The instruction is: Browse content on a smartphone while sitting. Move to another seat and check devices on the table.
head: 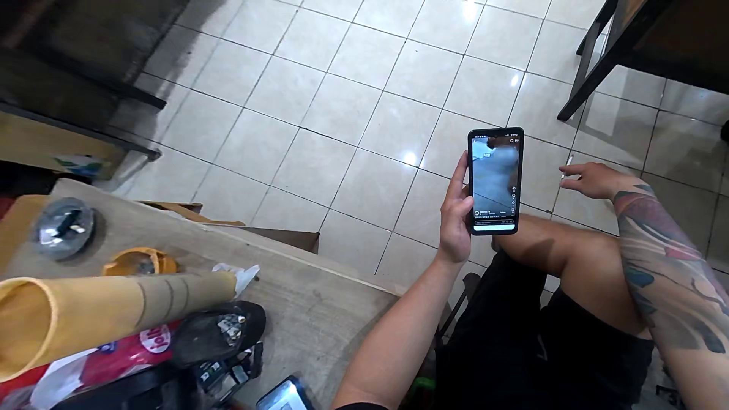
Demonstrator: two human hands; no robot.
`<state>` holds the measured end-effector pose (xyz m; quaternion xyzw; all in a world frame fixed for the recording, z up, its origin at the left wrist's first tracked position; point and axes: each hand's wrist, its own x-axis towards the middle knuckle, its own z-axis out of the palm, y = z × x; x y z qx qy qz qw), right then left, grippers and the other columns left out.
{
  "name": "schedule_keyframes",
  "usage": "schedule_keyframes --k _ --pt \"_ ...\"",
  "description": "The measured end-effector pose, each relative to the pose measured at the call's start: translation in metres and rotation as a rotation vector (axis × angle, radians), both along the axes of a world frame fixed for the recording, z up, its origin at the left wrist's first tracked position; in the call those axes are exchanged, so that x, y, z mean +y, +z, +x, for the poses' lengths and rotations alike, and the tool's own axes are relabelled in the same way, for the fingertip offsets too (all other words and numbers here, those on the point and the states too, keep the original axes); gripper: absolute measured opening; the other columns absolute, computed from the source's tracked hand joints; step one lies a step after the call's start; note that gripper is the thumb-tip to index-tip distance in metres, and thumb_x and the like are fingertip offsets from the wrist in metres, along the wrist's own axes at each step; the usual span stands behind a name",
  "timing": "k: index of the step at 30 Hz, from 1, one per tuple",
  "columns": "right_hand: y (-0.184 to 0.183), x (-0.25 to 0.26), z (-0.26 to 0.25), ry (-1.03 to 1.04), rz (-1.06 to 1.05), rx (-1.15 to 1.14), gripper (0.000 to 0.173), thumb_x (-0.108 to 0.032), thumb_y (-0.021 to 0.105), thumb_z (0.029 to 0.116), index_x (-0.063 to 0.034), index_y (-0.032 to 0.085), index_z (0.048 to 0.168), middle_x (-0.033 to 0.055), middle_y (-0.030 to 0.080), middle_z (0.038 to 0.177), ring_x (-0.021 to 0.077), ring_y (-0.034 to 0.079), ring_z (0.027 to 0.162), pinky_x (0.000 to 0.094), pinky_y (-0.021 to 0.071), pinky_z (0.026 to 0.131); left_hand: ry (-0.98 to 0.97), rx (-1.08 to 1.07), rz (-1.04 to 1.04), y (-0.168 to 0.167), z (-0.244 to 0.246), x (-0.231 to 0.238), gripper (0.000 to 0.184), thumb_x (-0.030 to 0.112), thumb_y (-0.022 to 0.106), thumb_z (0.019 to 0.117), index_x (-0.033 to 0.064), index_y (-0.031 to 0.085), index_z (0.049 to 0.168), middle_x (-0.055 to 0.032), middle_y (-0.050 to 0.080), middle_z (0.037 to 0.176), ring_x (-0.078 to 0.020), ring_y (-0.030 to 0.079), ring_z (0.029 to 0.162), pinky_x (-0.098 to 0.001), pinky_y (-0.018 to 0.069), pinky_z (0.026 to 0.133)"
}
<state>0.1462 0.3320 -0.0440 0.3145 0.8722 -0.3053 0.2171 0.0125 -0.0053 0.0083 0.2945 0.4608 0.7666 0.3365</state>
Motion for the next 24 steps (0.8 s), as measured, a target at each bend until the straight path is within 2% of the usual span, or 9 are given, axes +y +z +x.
schedule_keyframes --k 2,8,19,24 --pt "0.001 -0.002 -0.002 0.01 -0.001 0.006 0.053 -0.034 0.059 0.1051 -0.0093 0.051 0.151 0.0177 0.059 0.145 0.0409 0.059 0.129 0.0636 0.0434 0.108 0.001 0.007 -0.004 -0.001 0.0 0.0 0.064 0.039 0.031 0.1026 0.0288 0.015 0.164 -0.0132 0.054 0.145 -0.0236 0.065 0.113 -0.0445 0.0586 0.088" --pt "-0.002 -0.002 -0.004 0.033 0.015 0.011 0.054 -0.037 0.059 0.1048 -0.0108 0.052 0.151 0.0171 0.059 0.145 0.0405 0.06 0.128 0.0635 0.0429 0.109 0.005 0.018 -0.019 0.001 0.0 0.0 0.065 0.035 0.028 0.1013 0.0295 0.015 0.164 -0.0127 0.054 0.145 -0.0233 0.065 0.113 -0.0445 0.0582 0.088" --pt "0.003 -0.004 -0.005 0.043 -0.005 0.029 0.054 -0.036 0.06 0.1048 -0.0105 0.05 0.152 0.018 0.059 0.145 0.0423 0.06 0.127 0.0644 0.0432 0.107 0.004 0.006 -0.017 0.001 0.0 0.001 0.064 0.038 0.029 0.1022 0.0308 0.016 0.164 -0.0135 0.054 0.144 -0.0237 0.065 0.113 -0.0443 0.0585 0.088" --pt "0.006 -0.012 -0.009 0.037 -0.041 0.082 0.055 -0.035 0.061 0.1044 -0.0116 0.05 0.153 0.0161 0.059 0.145 0.0385 0.064 0.121 0.0608 0.0475 0.105 0.001 0.016 0.001 -0.001 -0.001 0.001 0.065 0.039 0.03 0.1024 0.0285 0.014 0.165 -0.014 0.054 0.145 -0.0241 0.065 0.114 -0.0447 0.0585 0.089"
